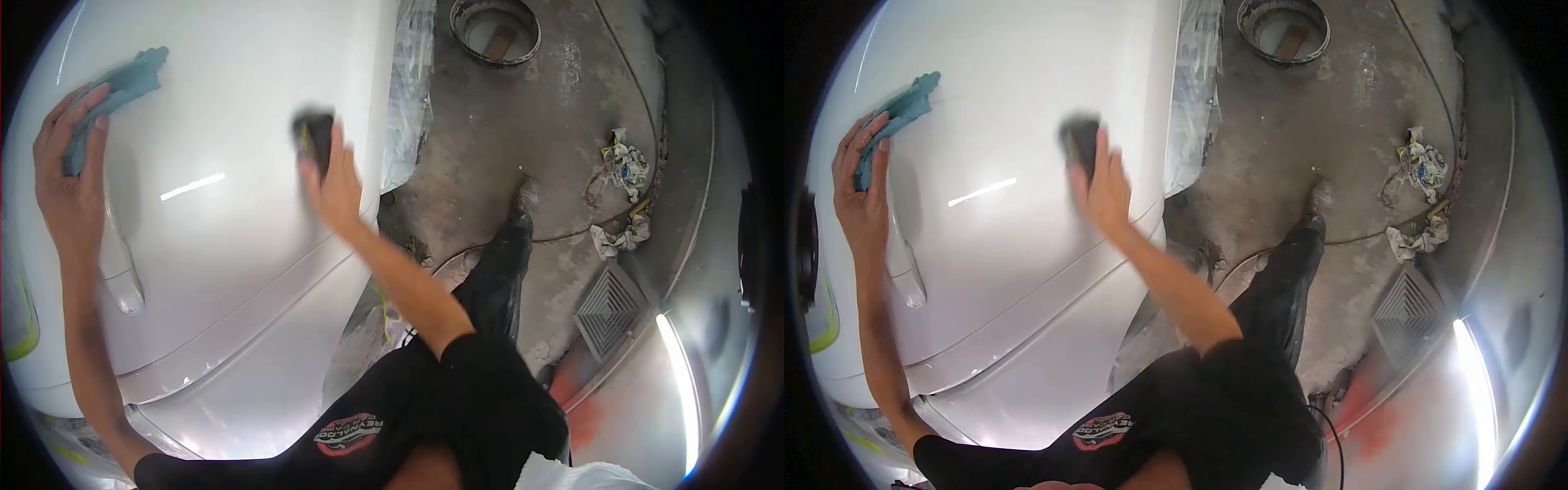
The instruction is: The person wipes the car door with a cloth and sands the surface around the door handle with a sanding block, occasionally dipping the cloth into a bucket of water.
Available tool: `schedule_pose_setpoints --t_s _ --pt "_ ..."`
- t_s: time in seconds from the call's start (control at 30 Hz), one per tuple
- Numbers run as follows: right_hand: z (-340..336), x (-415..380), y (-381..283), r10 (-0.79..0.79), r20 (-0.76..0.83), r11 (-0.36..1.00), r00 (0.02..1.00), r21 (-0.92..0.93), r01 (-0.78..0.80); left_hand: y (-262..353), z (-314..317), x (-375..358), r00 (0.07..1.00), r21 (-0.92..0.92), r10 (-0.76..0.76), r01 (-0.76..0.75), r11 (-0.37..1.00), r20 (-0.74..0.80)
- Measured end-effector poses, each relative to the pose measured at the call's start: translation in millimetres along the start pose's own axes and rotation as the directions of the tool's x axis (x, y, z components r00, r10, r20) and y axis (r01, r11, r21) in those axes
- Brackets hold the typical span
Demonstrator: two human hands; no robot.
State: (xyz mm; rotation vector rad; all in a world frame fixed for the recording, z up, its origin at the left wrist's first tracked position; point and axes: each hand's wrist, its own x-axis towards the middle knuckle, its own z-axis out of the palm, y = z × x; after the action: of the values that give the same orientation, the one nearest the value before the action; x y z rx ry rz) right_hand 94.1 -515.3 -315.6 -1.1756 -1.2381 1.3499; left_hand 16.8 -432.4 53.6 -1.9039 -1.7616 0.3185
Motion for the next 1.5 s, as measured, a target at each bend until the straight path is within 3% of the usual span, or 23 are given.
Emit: schedule_pose_setpoints --t_s 0.03,0.1,0.23,0.33,0.5,0.6,0.73,0.8,0.9,1.0,1.1,1.2,1.3,1.37,1.47,1.5 --pt "-3 -35 -1 -0.076 0.008 0.992 0.997 0.100 0.075 -1 -2 -1 1.000 0.021 0.002 -0.002 1.000 -0.002" --pt "-4 -21 8 -0.125 0.003 0.992 0.992 0.035 0.125 1 -5 -1 1.000 0.064 0.019 -0.019 0.998 0.004" --pt "-10 116 47 0.034 -0.031 0.990 0.999 -0.138 -0.038 -16 -7 -3 0.999 0.100 0.034 -0.036 0.994 0.024" --pt "-8 126 44 0.132 -0.079 0.983 0.988 -0.121 -0.141 -19 -3 1 0.998 0.065 0.057 -0.056 0.996 -0.004" --pt "-13 -38 0 0.055 0.104 0.994 0.993 0.090 -0.065 -12 -2 -2 1.000 0.108 0.012 -0.013 0.994 0.007" --pt "-6 35 29 0.004 0.002 0.998 1.000 -0.064 -0.003 -22 -5 1 0.995 0.207 0.083 -0.094 0.974 0.060" --pt "-16 131 51 0.103 -0.066 0.977 0.992 -0.181 -0.114 -16 -7 3 0.996 0.102 0.076 -0.079 0.992 0.039" --pt "-4 103 41 0.104 -0.078 0.984 0.991 -0.135 -0.114 -20 -1 -2 0.999 0.064 0.021 -0.023 0.998 0.031" --pt "-7 -15 6 0.043 0.033 0.999 0.999 0.016 -0.043 -17 -1 -2 0.999 0.155 0.018 -0.024 0.988 0.043" --pt "-12 -25 10 0.022 0.108 0.999 0.994 0.033 -0.025 -20 -5 0 0.993 0.110 0.084 -0.093 0.990 0.082" --pt "-14 79 42 0.021 0.023 0.993 1.000 -0.118 -0.018 -58 -13 2 0.922 0.231 0.320 -0.368 0.901 0.220" --pt "-16 117 54 0.071 -0.049 0.984 0.996 -0.161 -0.078 -22 -2 -2 0.999 0.050 0.026 -0.028 0.998 0.034" --pt "-1 40 25 0.036 -0.094 0.997 0.995 -0.071 -0.043 -24 0 1 0.998 0.084 0.056 -0.056 0.995 -0.005" --pt "-8 -39 4 0.065 0.020 0.998 0.998 0.020 -0.065 -10 -1 -2 1.000 0.089 0.002 -0.002 0.996 0.000" --pt "-7 -21 25 0.066 0.020 0.998 0.998 -0.017 -0.066 -11 -3 -2 0.996 0.095 0.047 -0.054 0.994 0.076" --pt "-7 20 34 0.081 -0.028 0.992 0.996 -0.098 -0.083 -18 -6 2 0.991 0.101 0.082 -0.093 0.990 0.105"
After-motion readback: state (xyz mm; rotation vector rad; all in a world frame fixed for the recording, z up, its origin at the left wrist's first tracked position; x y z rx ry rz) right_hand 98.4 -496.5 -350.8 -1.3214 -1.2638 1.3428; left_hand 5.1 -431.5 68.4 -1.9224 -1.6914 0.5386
